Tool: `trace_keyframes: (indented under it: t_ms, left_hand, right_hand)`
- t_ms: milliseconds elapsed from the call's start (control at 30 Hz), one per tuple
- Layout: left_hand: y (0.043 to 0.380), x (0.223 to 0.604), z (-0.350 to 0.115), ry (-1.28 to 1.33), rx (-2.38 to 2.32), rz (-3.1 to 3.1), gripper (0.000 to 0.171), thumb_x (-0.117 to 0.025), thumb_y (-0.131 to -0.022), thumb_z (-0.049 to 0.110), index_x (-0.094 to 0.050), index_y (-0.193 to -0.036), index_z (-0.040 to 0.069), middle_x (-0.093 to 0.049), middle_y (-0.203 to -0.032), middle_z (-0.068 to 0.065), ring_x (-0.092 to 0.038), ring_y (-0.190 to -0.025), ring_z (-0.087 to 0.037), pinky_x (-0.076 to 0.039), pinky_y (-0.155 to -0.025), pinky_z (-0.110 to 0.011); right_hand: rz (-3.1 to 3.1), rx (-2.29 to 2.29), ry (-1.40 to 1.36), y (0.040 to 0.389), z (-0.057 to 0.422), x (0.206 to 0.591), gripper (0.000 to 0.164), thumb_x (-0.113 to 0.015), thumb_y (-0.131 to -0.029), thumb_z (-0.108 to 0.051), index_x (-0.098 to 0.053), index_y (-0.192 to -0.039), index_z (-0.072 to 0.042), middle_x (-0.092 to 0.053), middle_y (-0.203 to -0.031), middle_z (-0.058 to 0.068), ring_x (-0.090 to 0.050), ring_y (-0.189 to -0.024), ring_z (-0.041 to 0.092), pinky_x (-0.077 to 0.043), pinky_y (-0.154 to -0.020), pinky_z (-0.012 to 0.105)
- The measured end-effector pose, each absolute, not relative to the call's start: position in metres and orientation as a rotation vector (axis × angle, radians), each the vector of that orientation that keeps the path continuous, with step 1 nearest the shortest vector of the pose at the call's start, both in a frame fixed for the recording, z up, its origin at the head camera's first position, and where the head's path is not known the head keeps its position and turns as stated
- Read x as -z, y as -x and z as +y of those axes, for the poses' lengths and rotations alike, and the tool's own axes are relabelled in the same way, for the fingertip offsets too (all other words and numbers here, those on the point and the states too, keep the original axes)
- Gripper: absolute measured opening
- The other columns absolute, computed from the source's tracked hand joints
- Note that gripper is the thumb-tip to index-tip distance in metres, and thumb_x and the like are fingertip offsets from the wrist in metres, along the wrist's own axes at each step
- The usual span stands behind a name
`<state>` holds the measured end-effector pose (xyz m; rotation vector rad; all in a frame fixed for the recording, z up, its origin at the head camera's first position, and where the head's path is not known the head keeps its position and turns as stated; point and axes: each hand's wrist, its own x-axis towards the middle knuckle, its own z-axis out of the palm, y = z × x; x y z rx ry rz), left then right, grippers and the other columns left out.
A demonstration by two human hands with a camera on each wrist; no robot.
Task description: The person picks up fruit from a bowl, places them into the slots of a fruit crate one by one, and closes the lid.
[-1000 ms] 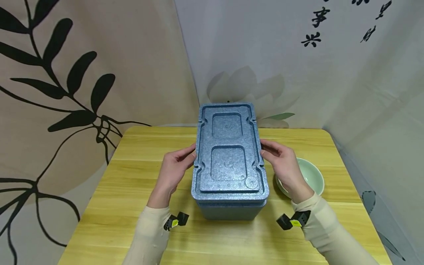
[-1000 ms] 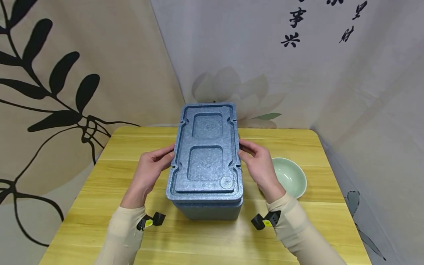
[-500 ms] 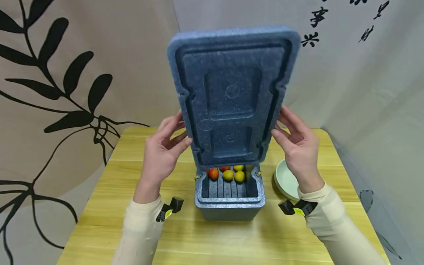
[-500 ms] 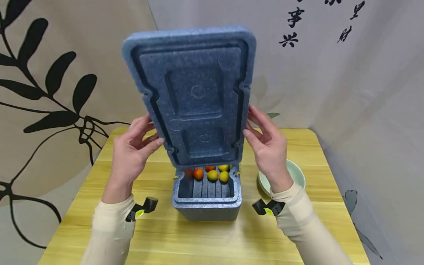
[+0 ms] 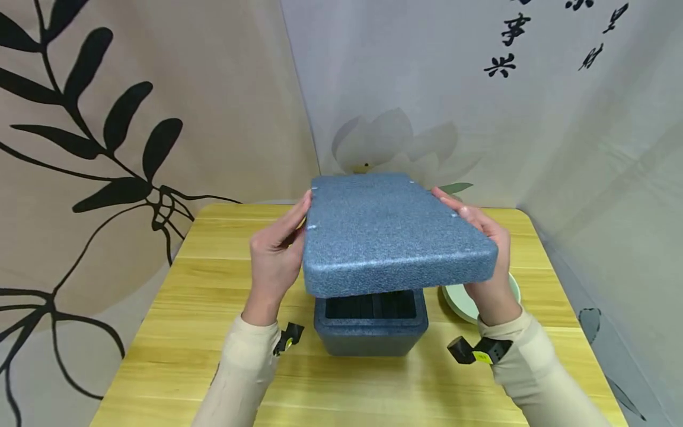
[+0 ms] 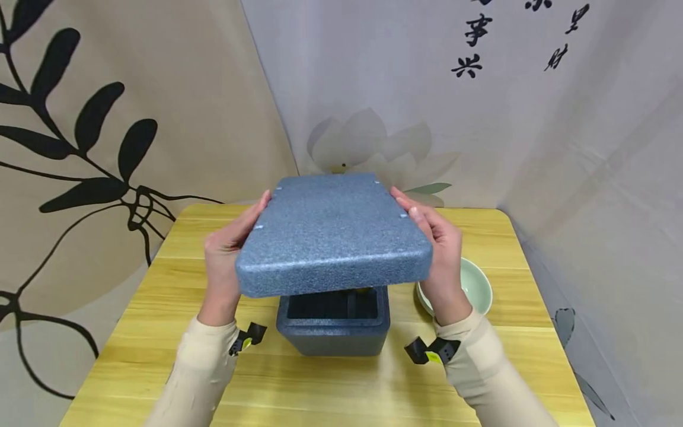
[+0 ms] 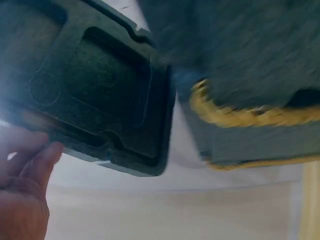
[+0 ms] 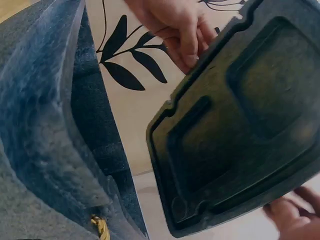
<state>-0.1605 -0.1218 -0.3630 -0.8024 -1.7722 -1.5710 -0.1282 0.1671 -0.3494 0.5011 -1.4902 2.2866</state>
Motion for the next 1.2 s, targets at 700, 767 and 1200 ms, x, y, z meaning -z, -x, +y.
trace_keyframes:
  t_ms: [700, 767, 1200]
  left_hand:
    - [0.152, 0.424, -0.124, 0.895, 2.038, -2.14, 0.07, -0.05, -0.095, -0.003, -0.011, -0.153, -0.005, -0.002, -0.163, -0.009, -0.003, -0.148, -0.021, -0.01, -0.114, -0.031]
    - [0.15, 0.428, -0.123, 0.873, 2.037, -2.146, 0.07, -0.05, -0.095, -0.003, -0.011, -0.153, -0.005, -0.002, -0.163, -0.011, -0.003, -0.148, -0.021, -0.011, -0.114, -0.03]
    - [0.144, 0.443, -0.119, 0.641, 2.009, -2.198, 0.067, -0.049, -0.098, 0.007, -0.016, -0.156, 0.003, -0.014, -0.161, -0.004, -0.013, -0.146, -0.018, -0.014, -0.114, -0.035]
  right_hand:
    - [-1.711, -2.33, -0.504, 0.128, 0.164, 0.425, 0.041, -0.045, -0.097, 0.011, -0.04, -0.136, 0.017, -0.037, -0.148, 0.021, -0.034, -0.139, 0.025, -0.027, -0.11, 0.031]
    - [-1.732, -2.313, -0.519, 0.127, 0.164, 0.428, 0.041, -0.046, -0.097, 0.011, -0.04, -0.137, 0.017, -0.036, -0.149, 0.023, -0.033, -0.14, 0.026, -0.027, -0.11, 0.031]
    - [-1.862, -2.247, -0.483, 0.119, 0.158, 0.442, 0.049, -0.048, -0.098, 0.006, -0.036, -0.146, 0.009, -0.027, -0.155, 0.021, -0.026, -0.143, 0.025, -0.026, -0.109, 0.026]
